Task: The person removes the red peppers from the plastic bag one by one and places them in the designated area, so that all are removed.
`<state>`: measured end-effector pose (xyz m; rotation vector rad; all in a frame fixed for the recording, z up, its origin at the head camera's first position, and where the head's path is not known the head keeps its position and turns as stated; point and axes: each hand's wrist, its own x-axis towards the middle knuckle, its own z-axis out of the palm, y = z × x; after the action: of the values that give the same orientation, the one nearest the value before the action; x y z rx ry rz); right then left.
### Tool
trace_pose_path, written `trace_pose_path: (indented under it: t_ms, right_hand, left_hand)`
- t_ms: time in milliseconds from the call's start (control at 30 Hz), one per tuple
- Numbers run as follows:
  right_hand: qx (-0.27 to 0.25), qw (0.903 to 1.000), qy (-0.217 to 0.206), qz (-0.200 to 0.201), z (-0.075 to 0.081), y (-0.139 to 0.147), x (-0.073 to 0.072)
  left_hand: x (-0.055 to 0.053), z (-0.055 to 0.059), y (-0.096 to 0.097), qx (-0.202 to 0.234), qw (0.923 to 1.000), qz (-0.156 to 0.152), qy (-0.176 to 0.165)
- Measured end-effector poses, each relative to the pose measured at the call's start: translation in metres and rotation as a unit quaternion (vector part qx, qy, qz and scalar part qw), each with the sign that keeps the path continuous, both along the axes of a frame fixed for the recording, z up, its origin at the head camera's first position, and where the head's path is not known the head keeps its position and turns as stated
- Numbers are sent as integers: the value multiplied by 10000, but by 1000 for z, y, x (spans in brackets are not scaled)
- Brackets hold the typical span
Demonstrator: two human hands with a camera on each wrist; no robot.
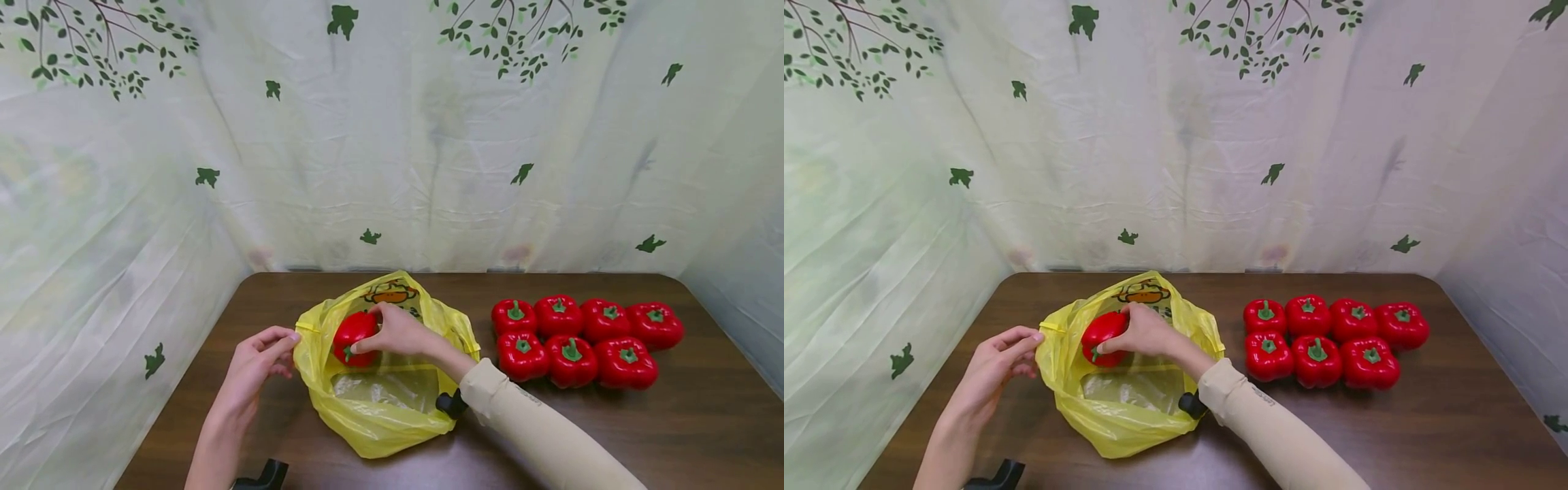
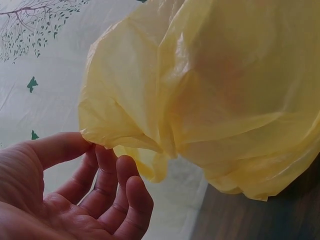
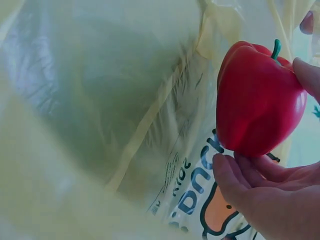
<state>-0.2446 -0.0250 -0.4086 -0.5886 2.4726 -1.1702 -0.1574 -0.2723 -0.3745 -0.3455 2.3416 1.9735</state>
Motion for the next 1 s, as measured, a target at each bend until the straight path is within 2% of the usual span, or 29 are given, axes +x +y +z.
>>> trace_pose_path:
  t_ms: [200,367,1000]
  right_hand:
    - [-67,9999,7,-99,-2,6,2]
    - [-394,9991,-31,-179,-1,13,7]
    - [-1208,9921,199,-265,13,34,39]
  left_hand:
    - [0,-1,0,36,9998,-58,179]
    - [0,-1,0,27,9998,-74,163]
    - [0,-1,1,32,9999,-42,89]
